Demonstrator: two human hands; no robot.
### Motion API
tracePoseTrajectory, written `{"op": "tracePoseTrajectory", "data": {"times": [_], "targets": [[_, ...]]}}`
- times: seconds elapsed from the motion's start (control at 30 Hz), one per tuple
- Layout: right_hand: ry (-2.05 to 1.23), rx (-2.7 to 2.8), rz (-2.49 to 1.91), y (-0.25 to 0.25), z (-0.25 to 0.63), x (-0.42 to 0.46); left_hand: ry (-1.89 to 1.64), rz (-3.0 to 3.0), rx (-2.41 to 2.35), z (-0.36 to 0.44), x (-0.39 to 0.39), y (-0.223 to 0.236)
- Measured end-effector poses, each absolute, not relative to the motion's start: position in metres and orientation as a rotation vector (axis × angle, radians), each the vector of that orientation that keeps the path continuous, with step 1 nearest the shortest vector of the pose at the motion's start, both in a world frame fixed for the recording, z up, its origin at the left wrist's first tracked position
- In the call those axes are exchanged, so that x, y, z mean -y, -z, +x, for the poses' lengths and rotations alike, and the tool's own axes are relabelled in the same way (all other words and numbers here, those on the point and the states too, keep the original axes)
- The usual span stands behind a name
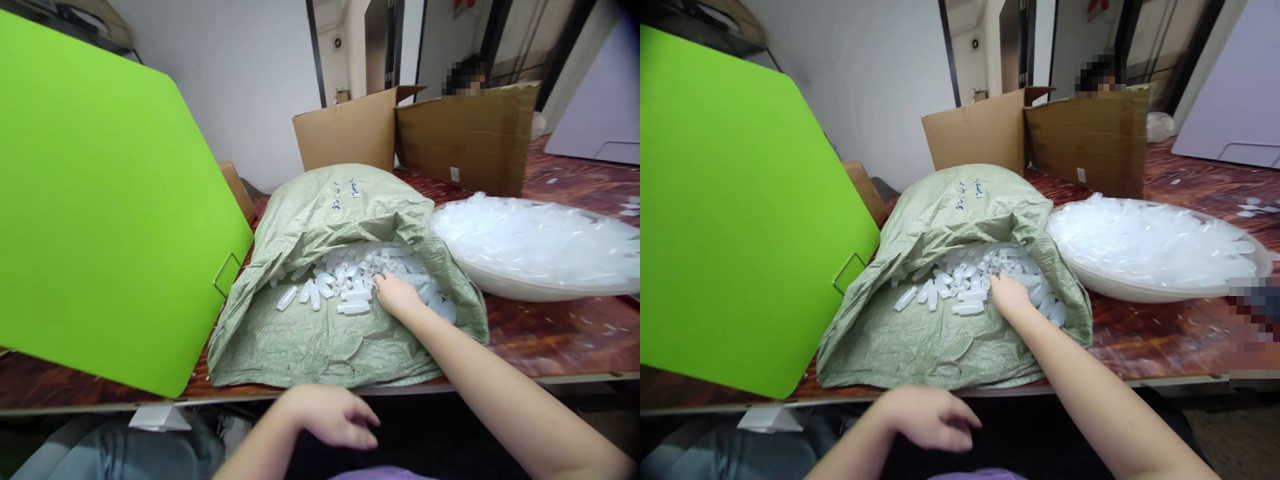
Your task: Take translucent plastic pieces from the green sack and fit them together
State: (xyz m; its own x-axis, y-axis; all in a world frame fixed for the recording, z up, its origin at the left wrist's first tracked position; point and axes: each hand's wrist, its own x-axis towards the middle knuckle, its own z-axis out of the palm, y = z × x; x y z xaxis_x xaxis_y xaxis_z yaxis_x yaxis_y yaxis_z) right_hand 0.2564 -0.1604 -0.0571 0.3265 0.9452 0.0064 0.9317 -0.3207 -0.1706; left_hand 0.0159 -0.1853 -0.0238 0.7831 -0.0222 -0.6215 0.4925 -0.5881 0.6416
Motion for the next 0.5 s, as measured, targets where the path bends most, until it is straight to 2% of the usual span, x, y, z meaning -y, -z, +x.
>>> {"op": "tracePoseTrajectory", "data": {"times": [0.1, 0.17, 0.33, 0.5], "targets": [[-0.143, 1.791, -2.425, 0.062, 0.259, 0.164, 0.288, 2.149, -0.632, 0.006, 0.138, -0.01], [-0.153, 1.823, -2.399, 0.066, 0.261, 0.168, 0.104, 2.426, -1.221, 0.005, 0.095, -0.012], [-0.122, 1.857, -2.272, 0.078, 0.264, 0.176, 0.148, 2.435, -1.669, 0.009, -0.005, 0.004], [-0.042, 1.756, -2.119, 0.088, 0.265, 0.177, 0.074, 2.472, -1.875, 0.01, -0.052, -0.012]]}}
